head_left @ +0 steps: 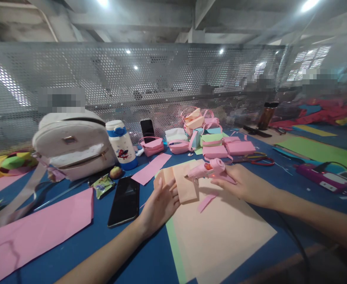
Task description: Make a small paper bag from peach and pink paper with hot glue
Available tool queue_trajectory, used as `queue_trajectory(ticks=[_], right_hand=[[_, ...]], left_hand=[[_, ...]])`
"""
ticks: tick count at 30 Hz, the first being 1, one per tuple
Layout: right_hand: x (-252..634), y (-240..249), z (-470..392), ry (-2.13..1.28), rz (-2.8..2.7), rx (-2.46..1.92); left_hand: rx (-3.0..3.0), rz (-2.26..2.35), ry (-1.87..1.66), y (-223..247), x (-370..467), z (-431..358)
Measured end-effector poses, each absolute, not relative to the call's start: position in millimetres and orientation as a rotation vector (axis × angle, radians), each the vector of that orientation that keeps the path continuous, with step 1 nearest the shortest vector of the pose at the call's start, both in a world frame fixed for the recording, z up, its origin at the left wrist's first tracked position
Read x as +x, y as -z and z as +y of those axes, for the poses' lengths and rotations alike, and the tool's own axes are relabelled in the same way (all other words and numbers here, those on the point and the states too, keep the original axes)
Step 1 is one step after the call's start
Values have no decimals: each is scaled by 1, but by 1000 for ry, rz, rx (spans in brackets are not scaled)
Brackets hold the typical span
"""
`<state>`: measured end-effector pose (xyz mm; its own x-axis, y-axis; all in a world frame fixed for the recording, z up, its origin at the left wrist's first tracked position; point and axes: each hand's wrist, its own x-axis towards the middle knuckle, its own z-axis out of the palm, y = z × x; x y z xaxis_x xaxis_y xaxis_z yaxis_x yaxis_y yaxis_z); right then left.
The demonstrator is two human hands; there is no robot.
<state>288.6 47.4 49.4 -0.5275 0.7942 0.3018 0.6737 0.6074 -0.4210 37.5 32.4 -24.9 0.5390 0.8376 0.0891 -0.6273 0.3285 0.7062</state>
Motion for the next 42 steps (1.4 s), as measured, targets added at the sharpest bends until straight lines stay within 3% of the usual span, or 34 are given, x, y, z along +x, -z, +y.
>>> queue_trajectory(ticks=[18, 30, 42], right_hand=[[297, -35, 42, -374, -2413, -1200], [297, -35, 31, -586, -2449, -1196], [301, -28, 27, -473, -2486, -1198]], left_hand=[[766, 289, -978, 26, 37, 32], [785, 293, -965, 23, 37, 32], [788, 313, -969, 21, 40, 31]])
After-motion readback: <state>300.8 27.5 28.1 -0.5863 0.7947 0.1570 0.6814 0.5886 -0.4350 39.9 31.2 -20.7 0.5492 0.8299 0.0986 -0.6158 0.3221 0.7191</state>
